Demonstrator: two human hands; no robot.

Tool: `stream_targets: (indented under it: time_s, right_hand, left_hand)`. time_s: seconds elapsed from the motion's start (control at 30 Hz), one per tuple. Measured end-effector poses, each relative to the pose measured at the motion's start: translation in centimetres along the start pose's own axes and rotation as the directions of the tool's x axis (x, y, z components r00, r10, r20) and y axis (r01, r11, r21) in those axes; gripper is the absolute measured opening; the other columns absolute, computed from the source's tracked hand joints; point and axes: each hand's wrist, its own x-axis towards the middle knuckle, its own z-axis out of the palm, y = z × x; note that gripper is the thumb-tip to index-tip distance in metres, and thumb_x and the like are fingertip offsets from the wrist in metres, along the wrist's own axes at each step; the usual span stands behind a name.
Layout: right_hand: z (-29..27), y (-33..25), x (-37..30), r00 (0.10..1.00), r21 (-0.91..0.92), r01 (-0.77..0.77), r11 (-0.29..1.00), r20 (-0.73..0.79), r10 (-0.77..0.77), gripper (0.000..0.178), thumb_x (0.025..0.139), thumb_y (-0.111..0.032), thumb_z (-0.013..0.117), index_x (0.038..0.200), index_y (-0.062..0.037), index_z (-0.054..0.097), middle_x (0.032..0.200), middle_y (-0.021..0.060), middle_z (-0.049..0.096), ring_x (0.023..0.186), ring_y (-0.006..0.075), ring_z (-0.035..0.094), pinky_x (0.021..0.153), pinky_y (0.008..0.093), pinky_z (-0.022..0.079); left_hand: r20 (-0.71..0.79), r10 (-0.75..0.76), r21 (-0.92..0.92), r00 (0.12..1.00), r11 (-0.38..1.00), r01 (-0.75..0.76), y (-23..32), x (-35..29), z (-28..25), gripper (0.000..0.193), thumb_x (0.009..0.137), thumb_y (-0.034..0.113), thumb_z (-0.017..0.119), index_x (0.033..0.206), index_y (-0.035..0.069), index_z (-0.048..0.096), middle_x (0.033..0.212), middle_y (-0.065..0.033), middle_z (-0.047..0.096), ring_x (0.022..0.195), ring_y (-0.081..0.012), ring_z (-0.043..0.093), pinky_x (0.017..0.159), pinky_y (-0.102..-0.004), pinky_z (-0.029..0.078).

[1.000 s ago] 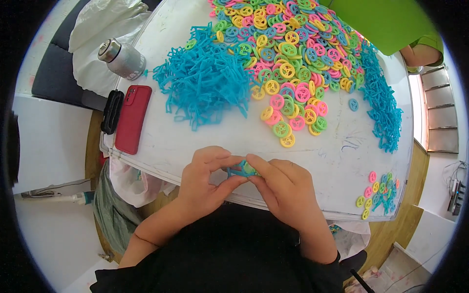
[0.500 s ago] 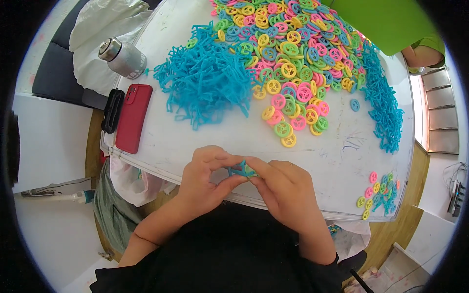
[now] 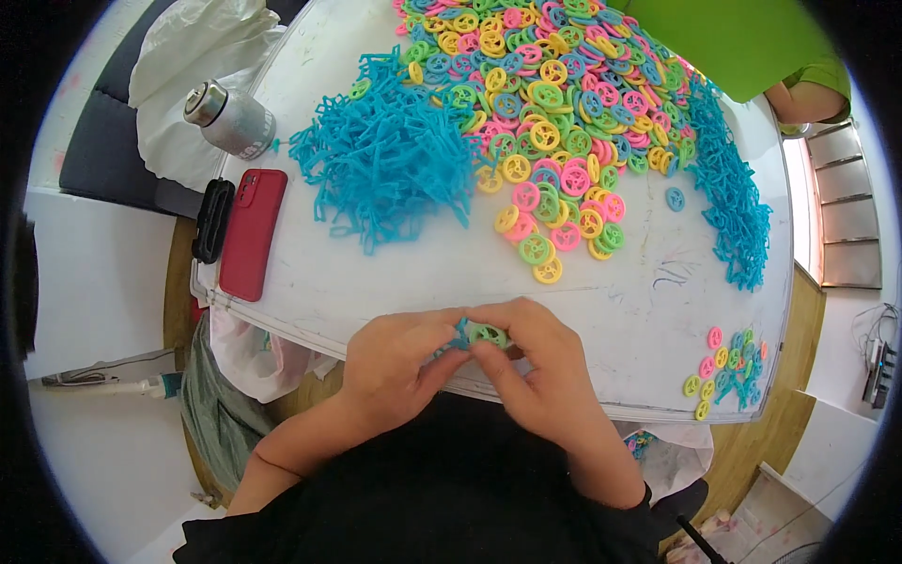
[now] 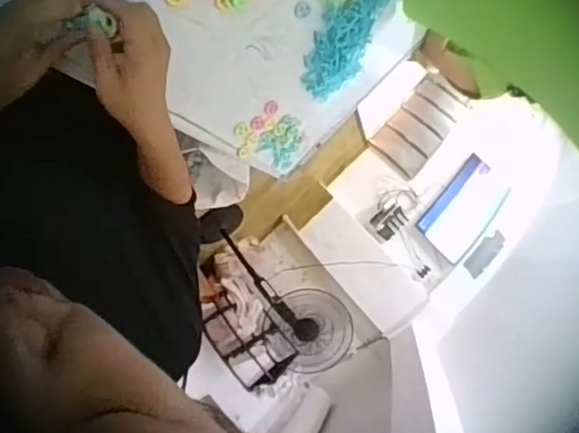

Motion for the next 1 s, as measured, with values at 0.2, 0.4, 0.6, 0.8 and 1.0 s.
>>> stream_targets:
  time_s: [0.2, 0.4, 0.6, 0.8, 1.0]
  right_hand:
    - [-1.5, 0.6, -0.1, 0.842, 0.659, -0.502, 0.560, 0.224, 0.491, 0.016, 0.097, -0.005, 0.060, 0.111, 0.0012, 0.063, 0.087, 0.0076, 0.067, 0.067, 0.0130, 0.064, 0.060, 0.0223, 0.051]
    - [-2.3, 1.4, 2.2, 0.964, -0.308, -0.237, 0.921, -0.195, 0.183, 0.022, 0.087, -0.006, 0.071, 0.107, -0.0012, 0.064, 0.088, 0.0102, 0.066, 0.073, 0.0172, 0.065, 0.061, 0.0302, 0.052]
    - [-1.6, 3.7, 3.4, 0.970, -0.676, -0.030, 0.736, -0.198, -0.142, 0.034, 0.078, -0.004, 0.076, 0.111, -0.0035, 0.069, 0.101, 0.0121, 0.065, 0.090, 0.0284, 0.063, 0.077, 0.0361, 0.051]
    - [-2.4, 2.7, 2.4, 0.949, -0.500, 0.027, 0.866, -0.260, -0.180, 0.026, 0.081, 0.001, 0.071, 0.107, -0.0003, 0.069, 0.106, 0.0131, 0.066, 0.098, 0.0252, 0.063, 0.083, 0.0336, 0.049]
    - [-1.1, -0.2, 0.9, 0.971, 0.557, -0.216, 0.802, 0.035, 0.237, 0.012, 0.089, -0.002, 0.066, 0.100, 0.0021, 0.066, 0.109, 0.0131, 0.066, 0.101, 0.0188, 0.061, 0.090, 0.0326, 0.048]
  left_hand:
    - [0.215, 0.157, -0.125, 0.964, 0.983, -0.132, 0.4, 0.9, -1.9, 0.039, 0.075, 0.005, 0.079, 0.112, 0.003, 0.066, 0.110, -0.0147, 0.070, 0.091, -0.0256, 0.070, 0.073, -0.0341, 0.056]
    - [0.147, 0.153, -0.161, 0.977, 0.978, -0.129, -0.4, 0.7, -1.9, 0.034, 0.085, -0.004, 0.063, 0.119, 0.002, 0.067, 0.108, -0.0161, 0.070, 0.084, -0.0247, 0.071, 0.070, -0.0281, 0.057]
    - [0.319, -0.329, -0.332, 0.889, 0.840, 0.430, -0.2, 0.9, -1.6, 0.037, 0.090, -0.006, 0.059, 0.126, 0.000, 0.061, 0.108, -0.0139, 0.072, 0.083, -0.0182, 0.071, 0.067, -0.0259, 0.055]
    - [0.377, -0.482, -0.494, 0.791, 0.618, 0.612, -0.2, 1.6, -1.2, 0.021, 0.097, 0.004, 0.058, 0.117, 0.001, 0.062, 0.100, -0.0068, 0.072, 0.079, -0.0077, 0.064, 0.061, -0.0218, 0.050]
    - [0.462, -0.472, -0.596, 0.751, 0.462, 0.657, 0.1, 1.6, -0.8, 0.018, 0.097, 0.006, 0.061, 0.114, 0.001, 0.064, 0.097, -0.0036, 0.069, 0.081, -0.0068, 0.062, 0.067, -0.0221, 0.049]
